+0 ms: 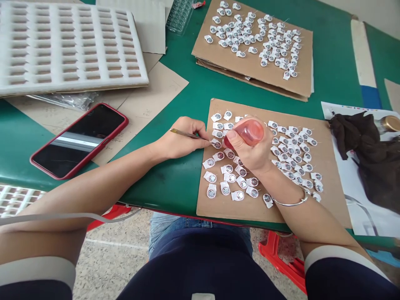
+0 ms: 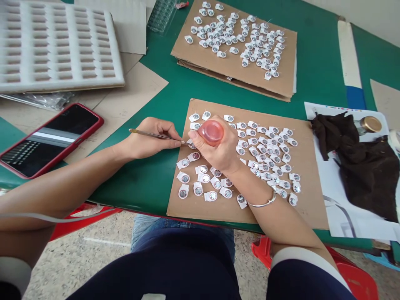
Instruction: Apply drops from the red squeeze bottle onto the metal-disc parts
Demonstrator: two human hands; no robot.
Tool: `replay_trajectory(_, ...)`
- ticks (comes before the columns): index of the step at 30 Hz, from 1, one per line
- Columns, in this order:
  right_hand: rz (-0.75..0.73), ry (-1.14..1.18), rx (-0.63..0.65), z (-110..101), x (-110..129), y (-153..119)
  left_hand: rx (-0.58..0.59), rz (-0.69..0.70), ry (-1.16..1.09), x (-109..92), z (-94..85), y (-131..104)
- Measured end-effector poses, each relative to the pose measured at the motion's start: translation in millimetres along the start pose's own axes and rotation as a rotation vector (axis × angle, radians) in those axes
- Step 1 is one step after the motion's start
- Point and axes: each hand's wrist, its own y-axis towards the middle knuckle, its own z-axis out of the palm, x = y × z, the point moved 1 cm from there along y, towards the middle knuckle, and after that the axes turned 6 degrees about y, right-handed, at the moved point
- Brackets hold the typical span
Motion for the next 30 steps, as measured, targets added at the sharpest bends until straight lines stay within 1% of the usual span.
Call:
replay_trajectory(3, 0.011, 0.018, -0.021, 0.2, -1.2, -0.5, 0.032, -0.013, -0.06, 1.1, -2.9, 2.6)
replay_trajectory(5, 0.021, 0.028, -0.033, 0.0, -1.6, -0.8, 0.044, -0.025, -0.061, 2.0, -3.9, 3.5)
replay_trajectory(8, 0.036, 0.014, -0.037, -0.3, -1.3, -1.0, 0.041, -0.027, -0.036, 3.4, -4.5, 4.3)
replay_trajectory(13, 0.036, -0.007, -0.035, -0.3, -0.4, -1.4, 0.032, 0.012, 0.004, 3.5, -4.7, 5.0)
replay_trajectory(19, 0.042, 0.006, -0.025, 0.1, 0.0, -1.8, 0.03, -0.014, -0.014, 4.5, -4.6, 5.2)
replay_trajectory(30, 0.03, 0.036, -0.015, 1.6, 0.2, -2.3, 0.029, -0.011, 0.005, 1.8, -4.9, 5.1)
